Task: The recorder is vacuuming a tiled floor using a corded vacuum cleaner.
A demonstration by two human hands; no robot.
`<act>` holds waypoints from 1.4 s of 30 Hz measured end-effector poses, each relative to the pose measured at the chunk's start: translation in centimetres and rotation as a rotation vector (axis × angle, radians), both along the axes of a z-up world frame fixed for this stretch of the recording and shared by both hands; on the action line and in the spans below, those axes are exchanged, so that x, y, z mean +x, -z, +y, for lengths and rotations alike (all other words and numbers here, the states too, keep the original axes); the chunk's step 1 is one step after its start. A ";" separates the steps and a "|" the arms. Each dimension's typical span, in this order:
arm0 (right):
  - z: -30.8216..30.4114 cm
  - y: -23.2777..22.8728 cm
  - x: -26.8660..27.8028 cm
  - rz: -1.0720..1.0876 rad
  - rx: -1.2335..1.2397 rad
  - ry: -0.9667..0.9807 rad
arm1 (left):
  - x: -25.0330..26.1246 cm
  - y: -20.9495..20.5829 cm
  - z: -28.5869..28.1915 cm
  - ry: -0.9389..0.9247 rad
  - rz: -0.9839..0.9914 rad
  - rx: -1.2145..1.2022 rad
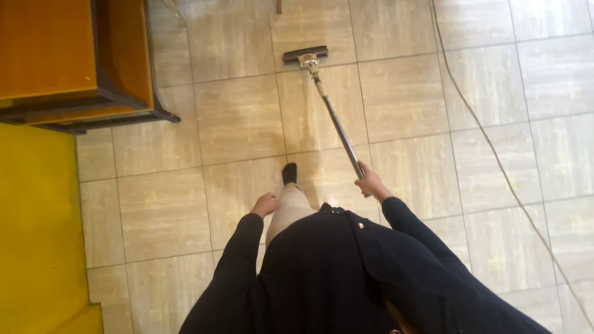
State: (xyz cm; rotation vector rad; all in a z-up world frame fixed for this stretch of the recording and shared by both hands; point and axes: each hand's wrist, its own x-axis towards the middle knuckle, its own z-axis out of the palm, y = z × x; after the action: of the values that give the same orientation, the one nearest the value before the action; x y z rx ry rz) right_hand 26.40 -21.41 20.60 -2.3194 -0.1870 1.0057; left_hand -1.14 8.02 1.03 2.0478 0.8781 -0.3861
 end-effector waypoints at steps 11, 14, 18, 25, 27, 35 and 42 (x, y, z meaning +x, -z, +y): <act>-11.9 10.6 -5.9 -0.288 0.145 -0.174 | 2.2 -8.0 -8.2 0.013 0.016 0.047; -5.8 1.5 -4.8 -0.071 0.043 -0.033 | 1.1 -3.5 -6.3 -0.069 0.143 0.071; -0.3 -3.5 -1.0 0.011 0.028 0.015 | 2.0 1.7 -4.4 0.287 0.135 0.256; 10.0 -1.9 7.5 0.029 0.039 0.030 | 3.5 -3.0 2.2 -0.110 -0.033 0.092; 13.5 -2.0 10.0 0.039 0.061 0.063 | 3.9 -3.5 6.2 -0.226 0.060 -0.052; 25.3 -1.3 15.3 0.018 0.058 0.042 | 2.0 -3.2 15.8 -0.206 0.046 0.092; 24.6 1.9 13.9 -0.092 0.035 -0.006 | 0.0 -1.9 15.2 -0.176 0.030 0.068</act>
State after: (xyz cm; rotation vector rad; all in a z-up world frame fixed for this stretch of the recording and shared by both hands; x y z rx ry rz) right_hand 40.33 3.21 18.74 -2.3366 -0.2466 0.8923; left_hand -1.16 23.26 2.94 2.0117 1.0941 -0.2938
